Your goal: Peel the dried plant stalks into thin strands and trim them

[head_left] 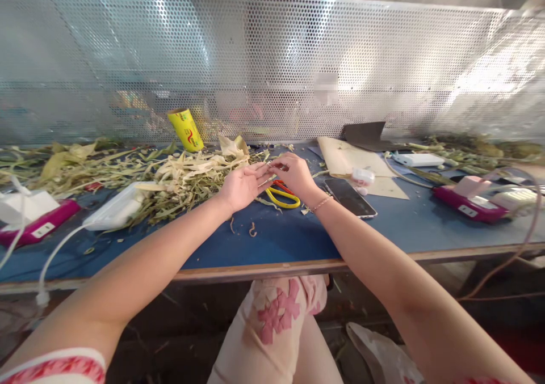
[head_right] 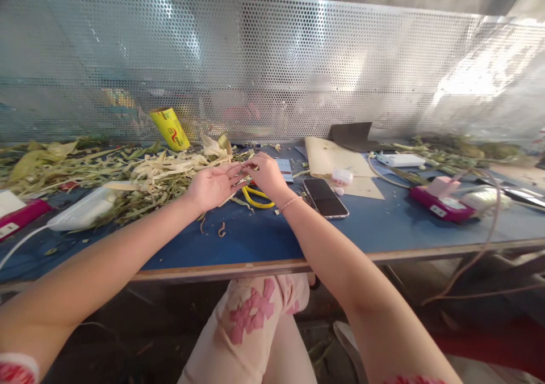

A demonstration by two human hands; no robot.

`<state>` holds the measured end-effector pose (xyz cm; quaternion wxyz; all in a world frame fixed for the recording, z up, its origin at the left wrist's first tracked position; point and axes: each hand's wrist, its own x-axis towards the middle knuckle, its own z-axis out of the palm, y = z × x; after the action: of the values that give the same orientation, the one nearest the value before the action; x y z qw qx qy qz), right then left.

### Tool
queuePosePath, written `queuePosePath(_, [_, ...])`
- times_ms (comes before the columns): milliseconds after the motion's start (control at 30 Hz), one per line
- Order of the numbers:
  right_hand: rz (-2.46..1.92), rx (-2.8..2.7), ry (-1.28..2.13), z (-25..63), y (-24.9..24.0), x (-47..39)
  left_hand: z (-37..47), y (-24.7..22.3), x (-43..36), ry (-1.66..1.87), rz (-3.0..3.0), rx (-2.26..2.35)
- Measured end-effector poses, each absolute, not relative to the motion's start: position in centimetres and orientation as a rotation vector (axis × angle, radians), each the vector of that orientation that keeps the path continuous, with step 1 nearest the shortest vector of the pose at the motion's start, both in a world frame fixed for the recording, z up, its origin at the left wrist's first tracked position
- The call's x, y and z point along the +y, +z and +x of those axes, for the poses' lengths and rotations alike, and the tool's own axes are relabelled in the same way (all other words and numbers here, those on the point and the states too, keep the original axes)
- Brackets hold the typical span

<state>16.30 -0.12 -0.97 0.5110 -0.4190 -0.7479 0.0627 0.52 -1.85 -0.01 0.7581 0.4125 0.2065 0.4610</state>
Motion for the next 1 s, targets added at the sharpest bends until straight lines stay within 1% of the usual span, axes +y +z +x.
queuePosePath(133, [-0.979, -1.807, 0.164, 16.5, -1.0, 0.2, 0.2, 0.1, -1.8, 0.971, 0.91, 0.424])
queuePosePath(267, [-0.932, -1.811, 0.119, 16.8, -1.0, 0.5, 0.4, 0.2, -1.6, 1.02, 0.961, 0.524])
queuePosePath(433, [-0.955, -1.834, 0.15, 16.8, -1.3, 0.7, 0.7, -0.5, -0.8, 1.307, 1.304, 0.935])
queuePosePath(500, [-0.948, -1.9, 0.188, 16.6, -1.5, 0.7, 0.5, -0.7, -0.5, 1.399, 1.491, 1.033])
queuePosePath(633, [-0.917, -2.006, 0.208, 16.2, -1.9, 0.6, 0.2, -0.8, -0.4, 1.335, 1.715, 1.005])
queuePosePath(800, [-0.955, -2.029, 0.238, 15.9, -1.7, 0.0, 0.2, -0.9, -0.4, 1.279, 1.743, 0.995])
queuePosePath(1000, [-1.031, -1.894, 0.496, 15.5, -1.2, -0.4, 0.0, -1.0, -0.3, 1.325, 1.741, 1.035])
